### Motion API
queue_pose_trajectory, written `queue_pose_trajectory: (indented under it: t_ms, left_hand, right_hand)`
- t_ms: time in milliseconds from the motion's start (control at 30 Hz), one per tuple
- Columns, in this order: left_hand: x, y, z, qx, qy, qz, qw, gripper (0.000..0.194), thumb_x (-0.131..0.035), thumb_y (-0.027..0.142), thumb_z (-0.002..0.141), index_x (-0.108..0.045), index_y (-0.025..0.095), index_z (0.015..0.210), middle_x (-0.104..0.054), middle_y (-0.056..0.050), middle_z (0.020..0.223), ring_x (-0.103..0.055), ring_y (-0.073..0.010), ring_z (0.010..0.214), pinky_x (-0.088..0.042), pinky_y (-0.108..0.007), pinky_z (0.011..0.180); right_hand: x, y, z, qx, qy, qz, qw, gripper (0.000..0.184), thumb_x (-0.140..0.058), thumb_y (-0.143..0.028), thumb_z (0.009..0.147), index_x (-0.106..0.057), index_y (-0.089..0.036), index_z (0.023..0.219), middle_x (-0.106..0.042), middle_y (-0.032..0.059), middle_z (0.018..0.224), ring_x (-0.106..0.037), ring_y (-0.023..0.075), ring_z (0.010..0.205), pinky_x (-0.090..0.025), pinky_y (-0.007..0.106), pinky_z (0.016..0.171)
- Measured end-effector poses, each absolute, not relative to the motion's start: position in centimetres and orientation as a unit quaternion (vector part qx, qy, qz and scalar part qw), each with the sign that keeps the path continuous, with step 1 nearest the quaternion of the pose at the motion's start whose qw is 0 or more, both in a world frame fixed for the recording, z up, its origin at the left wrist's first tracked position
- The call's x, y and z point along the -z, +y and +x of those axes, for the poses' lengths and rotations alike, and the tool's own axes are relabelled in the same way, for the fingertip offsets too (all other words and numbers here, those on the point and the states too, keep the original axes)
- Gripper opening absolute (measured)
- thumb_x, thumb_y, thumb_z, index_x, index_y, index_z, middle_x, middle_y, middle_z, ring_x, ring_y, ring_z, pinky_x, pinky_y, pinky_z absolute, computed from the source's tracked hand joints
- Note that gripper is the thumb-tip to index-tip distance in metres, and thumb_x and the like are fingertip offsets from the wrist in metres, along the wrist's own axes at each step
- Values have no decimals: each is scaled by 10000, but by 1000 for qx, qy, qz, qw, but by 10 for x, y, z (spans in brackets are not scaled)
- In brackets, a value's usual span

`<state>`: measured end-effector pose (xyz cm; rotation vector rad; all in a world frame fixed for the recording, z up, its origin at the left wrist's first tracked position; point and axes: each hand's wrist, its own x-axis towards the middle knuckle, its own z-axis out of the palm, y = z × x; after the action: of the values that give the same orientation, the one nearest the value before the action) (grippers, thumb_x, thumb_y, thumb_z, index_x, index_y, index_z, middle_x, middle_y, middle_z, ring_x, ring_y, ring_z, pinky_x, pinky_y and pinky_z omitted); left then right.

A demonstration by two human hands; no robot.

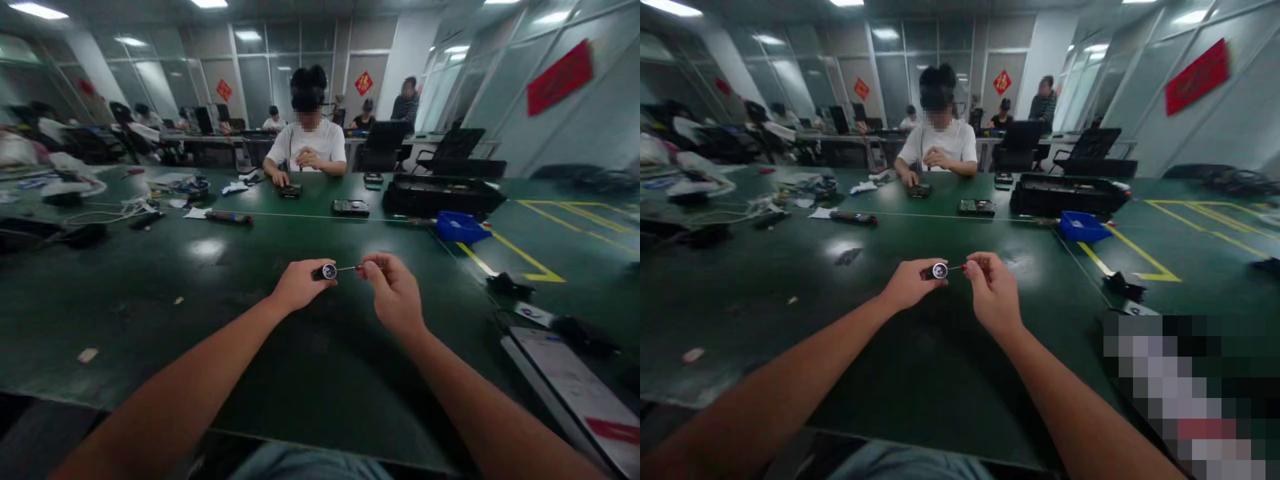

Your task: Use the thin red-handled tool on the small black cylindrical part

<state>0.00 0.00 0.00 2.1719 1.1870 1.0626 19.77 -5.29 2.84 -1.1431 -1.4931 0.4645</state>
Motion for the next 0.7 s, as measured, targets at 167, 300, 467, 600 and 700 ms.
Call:
queue_pose_trajectory:
  t_ms: [167, 300, 467, 600, 700]
  left_hand:
    - [0, 2, 1, -393, 421, 784, 230, 437, -814, 297, 761, -723, 246, 1186, -753, -31, 1141, -699, -216, 980, -534, -341, 908]
    - [-1, 1, 2, -395, 425, 781, 232, 442, -816, 314, 759, -721, 252, 1187, -755, -34, 1126, -697, -226, 989, -534, -364, 917]
    - [-3, -2, 3, -386, 433, 782, 228, 450, -818, 325, 756, -721, 258, 1190, -763, -41, 1083, -699, -228, 958, -540, -369, 891]
    - [-4, -3, 4, -384, 427, 788, 222, 440, -820, 330, 755, -727, 251, 1178, -762, -42, 1080, -699, -213, 914, -543, -347, 855]
    - [-3, -2, 4, -381, 425, 794, 210, 426, -819, 330, 756, -732, 255, 1166, -762, -35, 1068, -697, -202, 894, -538, -332, 846]
  right_hand:
    - [-22, -37, 202, -345, -513, -466, 633, 230, -569, -422, 931, -649, -206, 927, -678, 28, 820, -647, 171, 730, -533, 365, 746]
    - [-22, -36, 202, -386, -471, -455, 649, 221, -565, -417, 930, -618, -209, 882, -640, 8, 773, -613, 154, 676, -526, 349, 703]
    - [-31, -49, 198, -204, -571, -510, 610, 220, -504, -403, 979, -612, -212, 954, -673, 27, 811, -645, 175, 743, -509, 356, 730]
    - [-31, -53, 197, -158, -618, -513, 575, 205, -485, -379, 990, -599, -209, 990, -693, 36, 821, -664, 181, 743, -510, 346, 707]
    - [-32, -55, 197, -123, -646, -512, 552, 202, -485, -370, 991, -603, -208, 1016, -709, 38, 838, -679, 180, 750, -504, 334, 697]
